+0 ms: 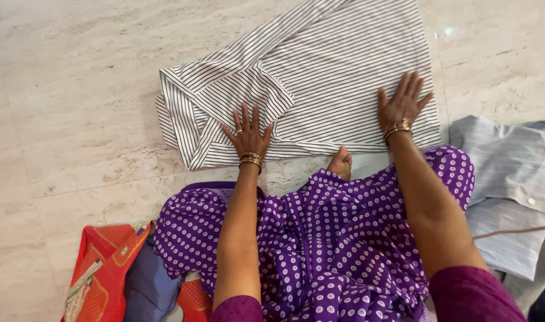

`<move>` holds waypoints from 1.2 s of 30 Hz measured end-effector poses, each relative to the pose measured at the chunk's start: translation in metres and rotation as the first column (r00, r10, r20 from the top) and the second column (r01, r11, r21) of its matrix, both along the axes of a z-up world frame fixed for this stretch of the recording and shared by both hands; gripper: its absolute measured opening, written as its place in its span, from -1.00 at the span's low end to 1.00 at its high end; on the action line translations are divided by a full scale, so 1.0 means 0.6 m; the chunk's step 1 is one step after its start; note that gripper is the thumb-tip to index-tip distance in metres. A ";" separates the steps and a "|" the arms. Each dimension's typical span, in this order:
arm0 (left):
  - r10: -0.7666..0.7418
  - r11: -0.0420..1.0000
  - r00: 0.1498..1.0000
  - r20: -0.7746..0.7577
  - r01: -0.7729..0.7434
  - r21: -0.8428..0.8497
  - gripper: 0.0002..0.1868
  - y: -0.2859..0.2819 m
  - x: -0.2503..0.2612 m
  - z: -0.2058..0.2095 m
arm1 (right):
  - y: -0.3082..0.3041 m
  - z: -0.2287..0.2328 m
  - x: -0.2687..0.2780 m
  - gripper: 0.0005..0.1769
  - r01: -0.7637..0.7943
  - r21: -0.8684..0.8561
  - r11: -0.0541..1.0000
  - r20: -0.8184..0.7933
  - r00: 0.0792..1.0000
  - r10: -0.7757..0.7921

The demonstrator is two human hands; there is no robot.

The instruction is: The person sits on the floor and folds a striped shirt. They button the shirt, smooth it out, fold the sleeves and sides, and then fold the body into a compact rectangle before placing it into a red bag.

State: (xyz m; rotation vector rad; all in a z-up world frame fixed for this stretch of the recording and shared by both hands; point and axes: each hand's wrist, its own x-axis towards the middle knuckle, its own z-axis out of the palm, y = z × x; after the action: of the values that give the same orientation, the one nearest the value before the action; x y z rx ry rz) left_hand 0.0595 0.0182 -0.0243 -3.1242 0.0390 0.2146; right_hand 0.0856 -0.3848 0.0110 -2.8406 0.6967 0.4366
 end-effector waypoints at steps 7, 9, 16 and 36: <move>-0.006 1.000 0.995 -0.098 0.006 0.000 -0.16 0.051 -0.082 -0.004 | 0.056 -0.041 -0.055 -0.08 -0.290 0.029 0.956 0.058 0.956 0.288; 0.043 0.999 0.985 -0.169 -0.041 0.015 -0.19 0.084 -0.076 0.031 | 0.020 -0.019 -0.035 -0.13 -0.166 0.012 0.986 0.002 0.986 0.166; 0.183 0.981 0.981 -0.063 -0.178 0.075 -0.43 0.221 -0.107 0.106 | -0.098 0.013 -0.056 -0.44 -0.198 0.073 0.978 -0.245 0.947 0.210; 0.556 0.705 0.824 -0.108 -0.536 -0.465 -0.55 0.315 -0.103 -0.023 | -0.089 0.025 -0.135 -0.64 -0.485 -0.024 0.874 -0.500 0.763 0.410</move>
State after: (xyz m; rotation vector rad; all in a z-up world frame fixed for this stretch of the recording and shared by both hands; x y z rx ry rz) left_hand -0.0025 0.2073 -0.0383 -3.5216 -1.0131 0.1587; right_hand 0.0049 -0.4380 0.0260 -3.0528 0.0823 1.2537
